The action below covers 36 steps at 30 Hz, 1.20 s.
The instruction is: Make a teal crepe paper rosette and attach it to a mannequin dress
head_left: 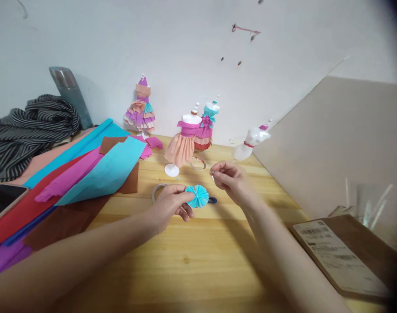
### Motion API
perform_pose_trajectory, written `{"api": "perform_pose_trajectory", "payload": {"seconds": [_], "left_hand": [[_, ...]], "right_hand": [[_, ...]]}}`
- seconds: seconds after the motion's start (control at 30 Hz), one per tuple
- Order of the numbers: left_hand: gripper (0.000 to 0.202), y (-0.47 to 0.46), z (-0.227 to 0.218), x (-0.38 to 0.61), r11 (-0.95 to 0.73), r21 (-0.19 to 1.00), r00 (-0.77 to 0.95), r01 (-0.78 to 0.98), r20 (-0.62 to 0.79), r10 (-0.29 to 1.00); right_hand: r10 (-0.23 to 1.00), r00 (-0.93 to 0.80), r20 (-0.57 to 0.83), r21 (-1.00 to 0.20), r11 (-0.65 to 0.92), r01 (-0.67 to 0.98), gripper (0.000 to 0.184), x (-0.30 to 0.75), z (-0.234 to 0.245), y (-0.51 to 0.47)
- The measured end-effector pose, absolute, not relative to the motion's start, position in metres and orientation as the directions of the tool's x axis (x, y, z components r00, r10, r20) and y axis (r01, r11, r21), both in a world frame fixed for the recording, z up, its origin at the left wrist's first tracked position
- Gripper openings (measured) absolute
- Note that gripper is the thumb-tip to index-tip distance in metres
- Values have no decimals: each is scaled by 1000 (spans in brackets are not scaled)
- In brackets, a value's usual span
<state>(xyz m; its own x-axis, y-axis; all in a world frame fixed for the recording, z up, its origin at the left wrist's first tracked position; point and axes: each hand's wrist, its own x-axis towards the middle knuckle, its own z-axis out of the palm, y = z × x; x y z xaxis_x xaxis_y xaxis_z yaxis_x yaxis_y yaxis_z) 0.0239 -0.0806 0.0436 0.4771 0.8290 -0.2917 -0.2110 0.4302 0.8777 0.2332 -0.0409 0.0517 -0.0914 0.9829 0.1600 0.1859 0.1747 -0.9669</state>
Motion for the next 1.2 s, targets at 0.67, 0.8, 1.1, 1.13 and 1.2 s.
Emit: {"api": "perform_pose_trajectory", "payload": {"seconds": [0.67,0.8,1.1,1.13,1.2], "left_hand": [[22,-109,2,7,419,887,465,-194,-292,835],[21,-108,-2,8,398,903,474,-161,-283,834],[17,-109,-11,11,386,915,455,-120,-295,840],[17,-109,-11,11,384,917,451,-112,-297,842],[16,-110,-10,12,382,919,438,-100,-304,846]], "right_hand": [[977,-134,167,-976,184,120,20,183,6,-120],[974,-120,194,-966,211,147,19,184,0,-122],[921,-143,362,-846,389,363,9,184,-5,-125],[909,-159,386,-818,417,397,11,183,-4,-126],[886,-186,424,-768,461,445,14,182,-2,-127]]}}
